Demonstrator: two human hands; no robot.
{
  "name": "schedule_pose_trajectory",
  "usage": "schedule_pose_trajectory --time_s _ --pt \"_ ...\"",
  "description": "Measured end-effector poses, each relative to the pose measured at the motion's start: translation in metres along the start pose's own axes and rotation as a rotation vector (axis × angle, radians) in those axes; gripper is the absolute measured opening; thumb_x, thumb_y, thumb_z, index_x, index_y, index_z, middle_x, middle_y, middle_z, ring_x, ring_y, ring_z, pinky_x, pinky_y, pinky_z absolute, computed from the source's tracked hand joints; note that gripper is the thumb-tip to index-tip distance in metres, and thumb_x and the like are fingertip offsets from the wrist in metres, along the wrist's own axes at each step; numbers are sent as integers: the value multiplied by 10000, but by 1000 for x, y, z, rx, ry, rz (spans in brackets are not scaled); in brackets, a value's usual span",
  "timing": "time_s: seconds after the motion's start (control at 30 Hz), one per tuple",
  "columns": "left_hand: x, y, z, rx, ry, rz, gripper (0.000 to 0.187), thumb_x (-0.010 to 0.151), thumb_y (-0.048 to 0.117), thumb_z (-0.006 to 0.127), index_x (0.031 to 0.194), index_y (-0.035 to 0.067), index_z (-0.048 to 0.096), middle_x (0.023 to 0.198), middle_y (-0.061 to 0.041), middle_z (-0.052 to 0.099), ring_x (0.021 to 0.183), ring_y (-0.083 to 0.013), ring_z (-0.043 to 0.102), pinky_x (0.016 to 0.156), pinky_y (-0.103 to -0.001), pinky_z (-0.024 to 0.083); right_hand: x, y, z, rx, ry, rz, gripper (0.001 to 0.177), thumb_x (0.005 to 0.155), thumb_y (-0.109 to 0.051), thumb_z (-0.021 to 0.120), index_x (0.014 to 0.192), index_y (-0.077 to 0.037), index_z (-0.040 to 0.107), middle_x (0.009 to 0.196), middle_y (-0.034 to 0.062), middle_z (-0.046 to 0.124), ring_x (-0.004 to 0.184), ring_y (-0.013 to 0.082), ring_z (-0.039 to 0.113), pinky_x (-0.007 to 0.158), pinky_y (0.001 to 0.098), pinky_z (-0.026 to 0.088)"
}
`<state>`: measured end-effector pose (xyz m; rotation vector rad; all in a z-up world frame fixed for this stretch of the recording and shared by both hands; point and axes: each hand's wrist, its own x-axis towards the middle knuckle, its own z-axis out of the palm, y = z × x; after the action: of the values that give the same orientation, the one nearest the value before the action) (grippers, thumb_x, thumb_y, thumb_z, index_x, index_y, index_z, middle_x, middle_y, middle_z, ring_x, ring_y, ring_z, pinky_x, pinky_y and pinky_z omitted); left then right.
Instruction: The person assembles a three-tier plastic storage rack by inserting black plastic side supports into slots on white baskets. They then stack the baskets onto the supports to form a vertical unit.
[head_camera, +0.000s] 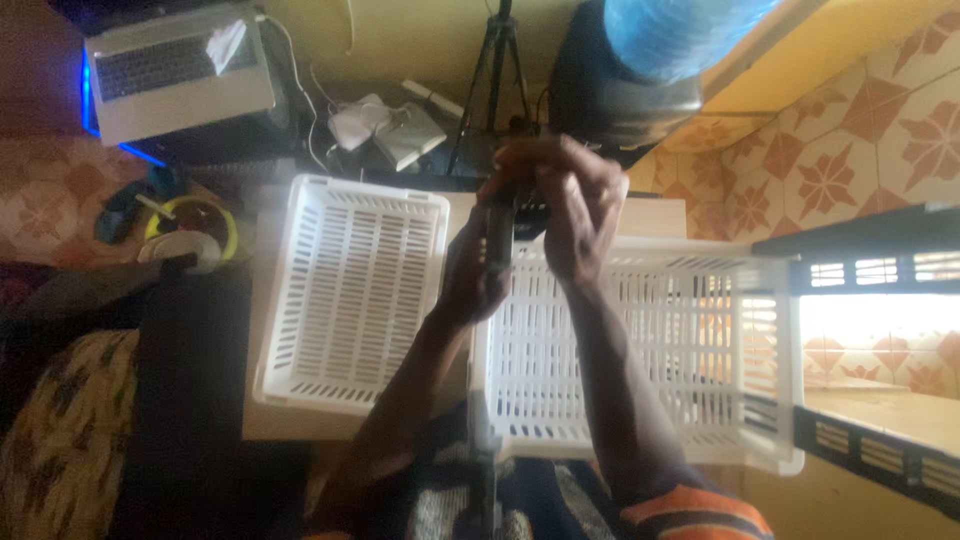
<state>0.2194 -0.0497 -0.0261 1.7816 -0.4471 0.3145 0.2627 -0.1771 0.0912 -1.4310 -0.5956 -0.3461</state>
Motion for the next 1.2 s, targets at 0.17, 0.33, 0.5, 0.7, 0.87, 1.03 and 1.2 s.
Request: schedule_pose_trajectory --time_s 0.17,0.33,0.5,0.7,0.87,1.03,1.2 --pt "1 -11 -15 27 -115 -207 687 984 194 608 1578 24 308 1178 -175 717 954 -288 753 757 -373 620 7 -12 9 64 29 -22 471 1157 -441 530 1101 -13 720 907 133 739 728 203 744 685 326 639" --pt "-51 -58 -58 201 -180 -129 959 872 461 780 1550 -33 315 1526 -309 443 1405 -443 456 1144 -526 379 5 -17 13 -26 116 58 465 1118 -426 578 1218 13 691 933 135 747 796 205 735 705 319 611" --pt "-167 -140 -159 1050 319 -160 873 834 392 809 1501 -15 418 1447 -280 529 1366 -458 477 1144 -566 363 -21 -23 18 -143 234 85 562 1096 -417 615 1476 -22 492 1221 142 741 1136 204 711 989 352 593" --pt "-260 -191 -259 968 222 -759 685 835 326 799 1386 -8 566 1279 -249 638 1158 -403 625 954 -544 517 -81 -30 33 -184 439 137 574 1040 -343 695 1495 -62 486 1453 116 607 1371 208 585 1120 368 542" --pt "-268 -200 -277 496 134 -1028 442 899 301 738 1209 -9 676 1115 -211 719 986 -336 700 879 -477 576 -129 -40 33 -222 568 332 491 985 -260 747 1402 -59 585 1305 124 714 1231 225 683 1042 388 607" --pt "-270 -168 -275 -392 210 -818 417 860 165 712 1199 -71 655 1044 -175 711 871 -232 691 756 -343 579 -179 -59 40 -216 708 369 403 1001 -226 729 1326 -16 620 1218 144 733 1138 227 710 978 384 593" --pt "-283 -124 -280 -436 170 -797 369 868 145 630 1179 -49 663 1008 -126 722 847 -193 710 742 -315 574 -217 -80 46 -278 769 403 292 989 -205 716 1189 6 688 1073 142 760 967 231 749 865 390 648"
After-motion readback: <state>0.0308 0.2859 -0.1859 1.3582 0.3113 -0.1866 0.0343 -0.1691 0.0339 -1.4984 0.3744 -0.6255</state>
